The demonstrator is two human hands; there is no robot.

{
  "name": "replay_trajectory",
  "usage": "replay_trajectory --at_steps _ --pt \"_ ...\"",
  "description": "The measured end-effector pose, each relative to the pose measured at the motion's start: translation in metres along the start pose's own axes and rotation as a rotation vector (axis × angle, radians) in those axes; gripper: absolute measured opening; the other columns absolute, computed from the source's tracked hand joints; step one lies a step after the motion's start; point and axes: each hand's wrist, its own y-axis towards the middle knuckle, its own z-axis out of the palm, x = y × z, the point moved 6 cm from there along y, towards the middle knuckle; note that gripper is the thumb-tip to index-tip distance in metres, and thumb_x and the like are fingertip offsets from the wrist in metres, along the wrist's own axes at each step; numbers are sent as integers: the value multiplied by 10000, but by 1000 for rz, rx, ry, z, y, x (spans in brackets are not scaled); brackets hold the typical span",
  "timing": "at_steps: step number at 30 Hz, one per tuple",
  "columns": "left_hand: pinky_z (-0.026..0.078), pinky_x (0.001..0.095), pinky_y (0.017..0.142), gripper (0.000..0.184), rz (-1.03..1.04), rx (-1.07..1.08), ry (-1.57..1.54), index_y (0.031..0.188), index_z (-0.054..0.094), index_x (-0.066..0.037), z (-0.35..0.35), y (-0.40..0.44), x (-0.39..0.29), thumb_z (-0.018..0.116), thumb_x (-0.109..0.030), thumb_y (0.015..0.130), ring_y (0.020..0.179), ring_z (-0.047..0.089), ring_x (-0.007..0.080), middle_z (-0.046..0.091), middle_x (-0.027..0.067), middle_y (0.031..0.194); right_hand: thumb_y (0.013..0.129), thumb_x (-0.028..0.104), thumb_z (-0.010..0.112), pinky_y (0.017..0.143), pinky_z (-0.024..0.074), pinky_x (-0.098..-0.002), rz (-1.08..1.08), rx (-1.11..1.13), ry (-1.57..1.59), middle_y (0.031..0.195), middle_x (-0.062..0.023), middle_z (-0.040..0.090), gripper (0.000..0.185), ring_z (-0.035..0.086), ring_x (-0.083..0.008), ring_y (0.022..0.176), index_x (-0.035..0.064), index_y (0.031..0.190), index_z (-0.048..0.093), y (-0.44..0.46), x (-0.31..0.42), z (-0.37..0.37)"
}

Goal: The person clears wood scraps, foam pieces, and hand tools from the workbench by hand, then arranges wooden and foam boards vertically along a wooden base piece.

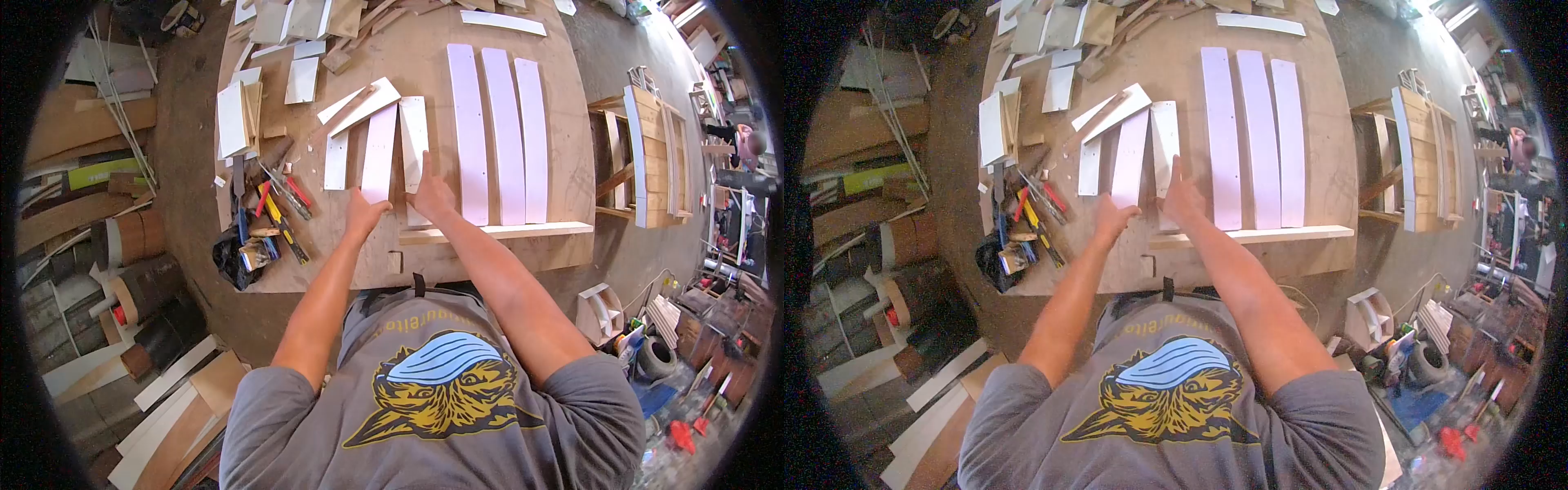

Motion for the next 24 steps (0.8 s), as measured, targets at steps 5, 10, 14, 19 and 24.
replay_trajectory --at_steps 5,10,14,19,24 --pt "552 429 919 679 40 45 -79 1193 567 56 7 -10 17 885 -218 659 1062 700 356 712 228 1117 859 371 847 910 578 -551 -4 46 27 1250 -325 652 1202 696 -468 1097 111 1682 11 -10 1 5" --pt "554 421 920 690 45 9 -50 1204 560 54 8 -17 25 894 -229 672 1047 704 356 715 227 1112 880 394 825 923 584 -531 33 84 2 1270 -336 632 1177 689 -463 1122 81 1684 23 -11 -2 0" --pt "555 416 918 689 -6 -9 -53 1207 560 53 8 -23 17 895 -233 677 1033 708 355 720 222 1110 878 371 829 932 573 -542 41 69 -5 1215 -297 672 1184 695 -450 1110 112 1685 2 -12 -4 -1" --pt "557 411 913 695 10 -9 -79 1203 556 62 9 -18 16 897 -226 671 1026 710 346 717 227 1110 893 386 816 952 571 -537 64 82 -4 1295 -309 632 1174 681 -444 1153 113 1687 -5 -15 -2 -3" --pt "567 397 880 687 34 -12 -65 1200 542 57 8 -21 0 900 -211 678 984 709 307 711 198 1080 900 408 806 955 575 -533 117 85 -33 1336 -297 612 1178 675 -437 1174 128 1690 -21 -11 -11 -8"
